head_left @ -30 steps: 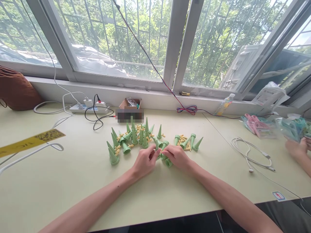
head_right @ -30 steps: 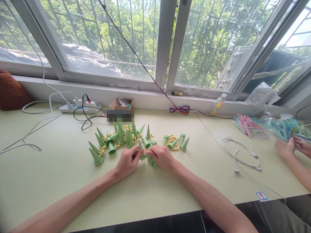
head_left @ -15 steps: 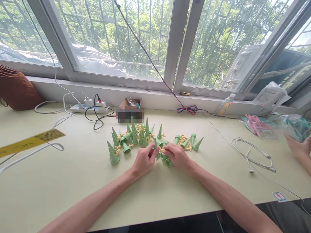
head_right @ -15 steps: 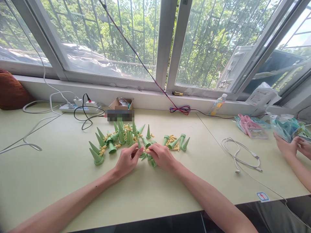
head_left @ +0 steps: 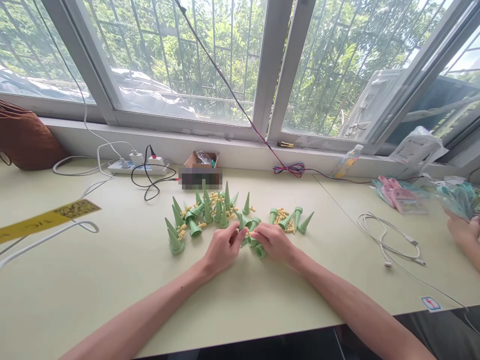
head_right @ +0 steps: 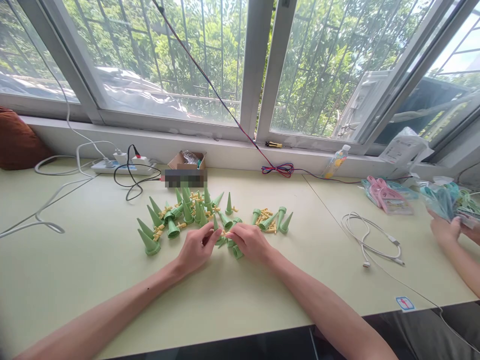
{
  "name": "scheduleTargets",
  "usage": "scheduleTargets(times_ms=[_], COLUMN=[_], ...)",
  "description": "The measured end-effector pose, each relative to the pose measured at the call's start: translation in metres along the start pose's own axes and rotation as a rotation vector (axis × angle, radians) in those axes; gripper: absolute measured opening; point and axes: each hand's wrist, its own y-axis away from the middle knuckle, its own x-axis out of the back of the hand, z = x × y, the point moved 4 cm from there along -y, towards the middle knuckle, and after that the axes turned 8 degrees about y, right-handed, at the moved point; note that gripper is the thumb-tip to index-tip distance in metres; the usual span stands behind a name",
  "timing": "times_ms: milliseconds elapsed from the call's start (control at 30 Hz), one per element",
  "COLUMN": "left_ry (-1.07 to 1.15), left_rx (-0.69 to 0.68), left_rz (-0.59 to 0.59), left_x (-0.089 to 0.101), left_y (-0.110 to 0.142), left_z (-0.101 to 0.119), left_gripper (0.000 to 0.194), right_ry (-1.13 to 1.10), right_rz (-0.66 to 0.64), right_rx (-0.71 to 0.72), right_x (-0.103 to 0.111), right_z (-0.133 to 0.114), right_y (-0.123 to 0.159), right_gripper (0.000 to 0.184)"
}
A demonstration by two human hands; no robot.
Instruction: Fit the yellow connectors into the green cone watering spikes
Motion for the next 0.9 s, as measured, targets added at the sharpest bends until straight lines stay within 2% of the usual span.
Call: scheduleTargets(times_ms=[233,433,800,900], left_ry=[0.025,0.017,-0.021,-0.033], left_rx=[0.019,0.001,-0.091,-0.097], left_rz=[0.03,0.015,0.008,0.023], left_x=[0.001,0.0004,0.0009,0.001], left_y=[-0.0003,-0.0005,0.0017,0.0019], left_z=[-0.0024,-0.0012,0.0026,0.0023], left_gripper=[0.036,0.036,0.034,0.034], right_ry=[-0.04,-0.047,-0.004,-0.015], right_rz=[0.03,0.027,-0.008,-0.008], right_rx=[-0.02,0.016,0.037,0.031], right_x=[0.0034,0.0041,0.0008,0.0006], right_z=[-0.004,-0.004,0.0,0.0004], right_y=[-0.0025,-0.0025,0.0005,0.0002], right_gripper=[0.018,0.02,0.038,0.036])
